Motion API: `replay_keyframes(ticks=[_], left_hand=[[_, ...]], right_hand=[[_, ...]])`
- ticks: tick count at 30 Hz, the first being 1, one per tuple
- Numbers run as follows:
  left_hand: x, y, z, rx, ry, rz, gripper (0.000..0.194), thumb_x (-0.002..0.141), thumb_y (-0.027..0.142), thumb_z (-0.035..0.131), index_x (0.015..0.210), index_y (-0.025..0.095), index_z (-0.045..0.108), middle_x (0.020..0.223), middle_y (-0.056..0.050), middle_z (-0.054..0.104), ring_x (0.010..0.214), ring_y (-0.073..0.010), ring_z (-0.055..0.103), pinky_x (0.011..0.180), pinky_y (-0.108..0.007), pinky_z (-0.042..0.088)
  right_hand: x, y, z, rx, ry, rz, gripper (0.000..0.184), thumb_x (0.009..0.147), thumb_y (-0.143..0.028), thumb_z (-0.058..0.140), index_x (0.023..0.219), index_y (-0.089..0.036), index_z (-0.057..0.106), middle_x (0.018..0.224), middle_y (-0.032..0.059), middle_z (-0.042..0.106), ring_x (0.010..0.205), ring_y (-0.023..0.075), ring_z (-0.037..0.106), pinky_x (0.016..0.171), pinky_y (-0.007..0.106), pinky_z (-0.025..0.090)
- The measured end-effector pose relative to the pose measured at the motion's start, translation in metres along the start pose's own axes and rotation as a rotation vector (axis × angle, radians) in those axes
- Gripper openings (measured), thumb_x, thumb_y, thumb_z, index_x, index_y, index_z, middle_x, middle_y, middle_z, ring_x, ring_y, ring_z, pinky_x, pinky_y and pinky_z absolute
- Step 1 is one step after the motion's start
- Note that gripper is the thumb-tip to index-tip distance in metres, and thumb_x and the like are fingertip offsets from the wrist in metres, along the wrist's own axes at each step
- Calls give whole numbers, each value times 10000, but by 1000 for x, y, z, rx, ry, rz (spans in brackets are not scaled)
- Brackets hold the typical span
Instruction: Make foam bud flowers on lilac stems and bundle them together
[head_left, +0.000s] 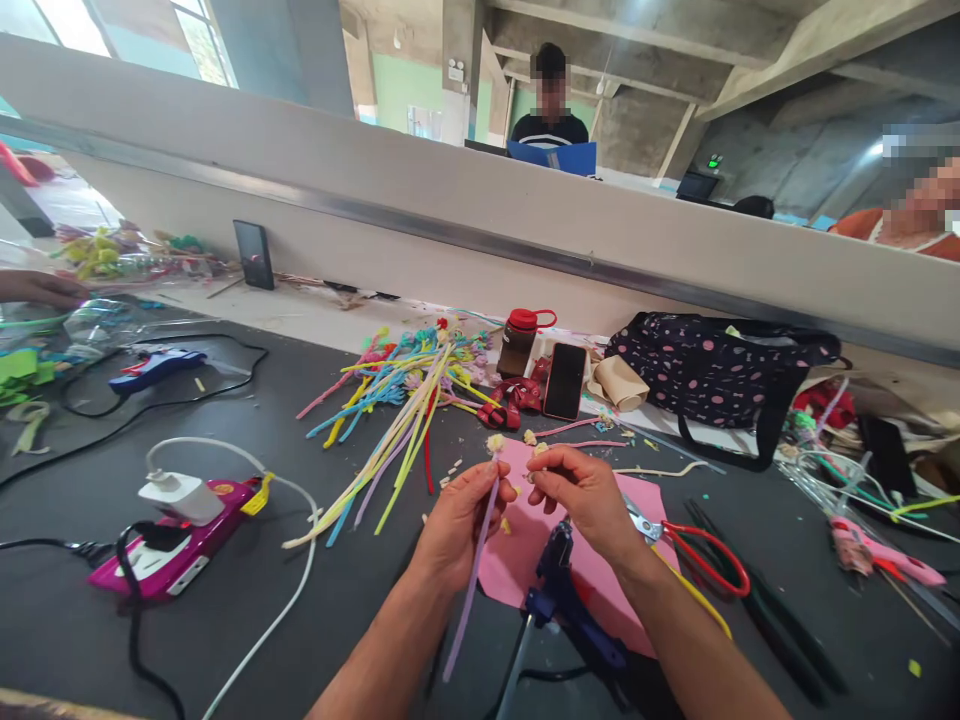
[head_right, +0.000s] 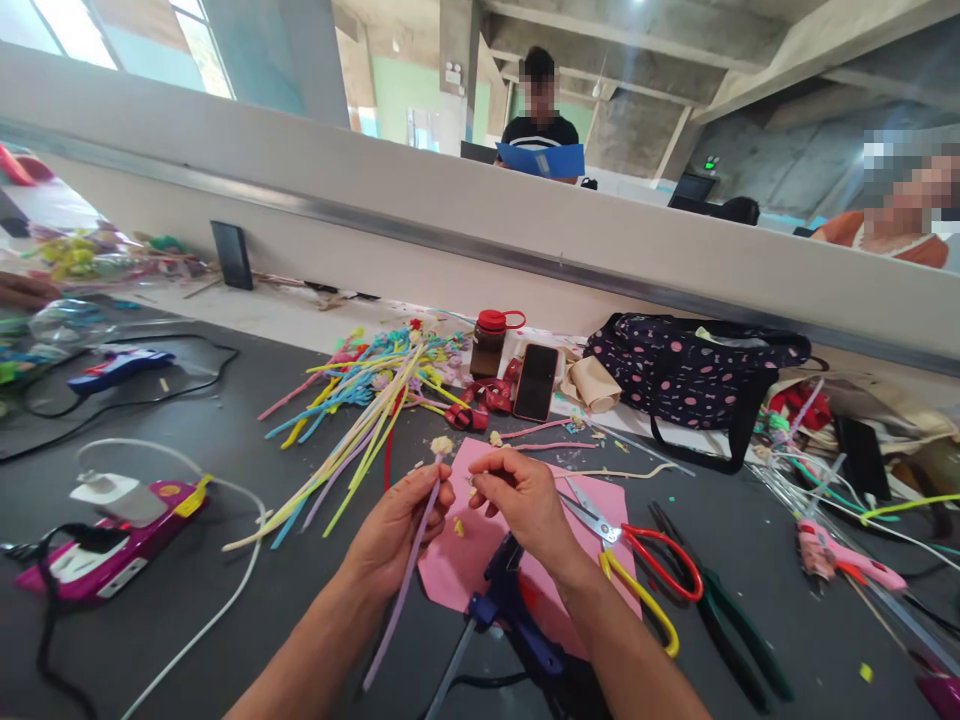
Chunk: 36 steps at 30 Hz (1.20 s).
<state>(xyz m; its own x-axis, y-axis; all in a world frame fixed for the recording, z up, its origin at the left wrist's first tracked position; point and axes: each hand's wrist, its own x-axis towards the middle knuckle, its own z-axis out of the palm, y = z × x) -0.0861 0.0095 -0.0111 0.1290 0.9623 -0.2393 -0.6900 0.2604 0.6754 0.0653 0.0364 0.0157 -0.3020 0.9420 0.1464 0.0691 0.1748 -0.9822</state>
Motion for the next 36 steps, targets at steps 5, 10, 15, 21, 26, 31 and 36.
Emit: replay_keyframes(ticks=[5,10,15,21,26,31,36], left_hand=[[-3,-5,-1,36,-43,-23,224,729,330,633,816,124,609,579,9,602,317,14,284,308,-123,120],[-6,-4,1,-41,-76,-96,187,746,303,618,812,128,607,598,18,589,334,8,335,294,-113,145],[-5,-5,0,-83,-94,-133,136,708,194,661,802,116,603,632,12,585,414,5,429,338,-87,248],[-5,-7,0,-35,-99,-118,157,724,252,649,799,123,600,645,13,598,335,14,372,280,-104,184],[-6,-6,2,82,-41,-60,224,715,306,660,825,115,618,628,16,603,319,3,395,258,-111,214],[-5,-7,0,144,-63,-18,208,712,300,663,781,107,629,618,13,606,345,-7,448,275,-105,273],[-4,-9,1,169,-53,21,196,709,295,663,716,109,602,579,15,612,314,-10,434,280,-115,283]], right_hand=[[-3,-1,-3,-104,82,-130,115,744,-232,613,822,-207,695,852,30,631,643,119,568,487,218,426],[-3,7,3,164,47,32,181,725,-251,656,895,-189,650,655,8,649,610,155,616,494,238,445],[-1,14,7,276,125,44,92,671,-214,701,748,-185,662,658,-18,615,533,91,529,457,201,377],[0,17,7,338,120,139,166,700,-267,675,834,-169,678,533,-28,579,476,84,492,440,199,351],[-2,14,10,308,83,127,146,697,-266,680,802,-179,626,624,-11,630,532,125,584,434,207,398],[-6,10,15,-21,125,15,106,741,-272,640,769,-174,609,611,-25,604,513,105,562,442,200,422],[-10,7,19,-164,134,-30,81,751,-252,621,746,-173,604,571,-25,610,512,105,566,462,196,429]])
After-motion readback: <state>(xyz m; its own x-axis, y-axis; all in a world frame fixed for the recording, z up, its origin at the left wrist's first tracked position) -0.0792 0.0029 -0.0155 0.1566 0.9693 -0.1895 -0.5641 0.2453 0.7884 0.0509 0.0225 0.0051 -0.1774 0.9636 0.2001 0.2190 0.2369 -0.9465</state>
